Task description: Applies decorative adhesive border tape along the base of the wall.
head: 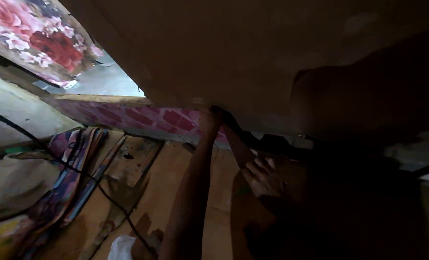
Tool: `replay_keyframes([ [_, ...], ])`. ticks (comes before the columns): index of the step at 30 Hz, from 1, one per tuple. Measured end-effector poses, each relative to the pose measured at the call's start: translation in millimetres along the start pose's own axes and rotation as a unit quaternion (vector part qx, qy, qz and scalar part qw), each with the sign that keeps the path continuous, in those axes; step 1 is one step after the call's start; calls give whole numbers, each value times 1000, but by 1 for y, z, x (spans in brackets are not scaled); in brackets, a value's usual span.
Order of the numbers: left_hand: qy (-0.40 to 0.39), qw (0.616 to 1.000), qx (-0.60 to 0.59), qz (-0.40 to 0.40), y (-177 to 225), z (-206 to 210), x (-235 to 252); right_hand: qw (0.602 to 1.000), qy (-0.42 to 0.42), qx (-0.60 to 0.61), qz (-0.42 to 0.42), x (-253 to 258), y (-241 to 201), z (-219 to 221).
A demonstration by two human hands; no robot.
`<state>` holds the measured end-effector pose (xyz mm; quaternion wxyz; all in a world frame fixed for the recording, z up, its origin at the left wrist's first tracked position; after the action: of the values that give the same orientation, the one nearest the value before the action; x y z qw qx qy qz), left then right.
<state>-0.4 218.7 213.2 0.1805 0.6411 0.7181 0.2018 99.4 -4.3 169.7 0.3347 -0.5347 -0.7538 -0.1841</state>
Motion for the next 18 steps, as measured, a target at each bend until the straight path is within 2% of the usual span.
replay_keyframes([
  [6,39,998,47,18,6,-1,-5,1000,21,12,11,3,-4,-2],
  [10,22,999,27,12,0,3,-2,999,-7,28,21,1,2,0],
  [12,6,999,-7,46,-12,6,3,998,-7,29,53,0,17,1],
  [15,13,995,5,98,-23,-6,-2,988,-57,49,132,13,44,-5],
  [18,17,994,35,105,-41,-11,-4,974,-133,51,179,39,56,2],
])
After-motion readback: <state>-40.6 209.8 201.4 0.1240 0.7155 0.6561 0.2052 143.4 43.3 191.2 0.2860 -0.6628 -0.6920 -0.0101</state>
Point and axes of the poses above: each hand's wrist, its own x-axis towards the middle knuckle, its own z-axis out of the palm, y = z × x, the point moved 8 cm from there along x, towards the middle knuckle, and after that the axes turned 5 degrees about y, right-handed, at the moved point
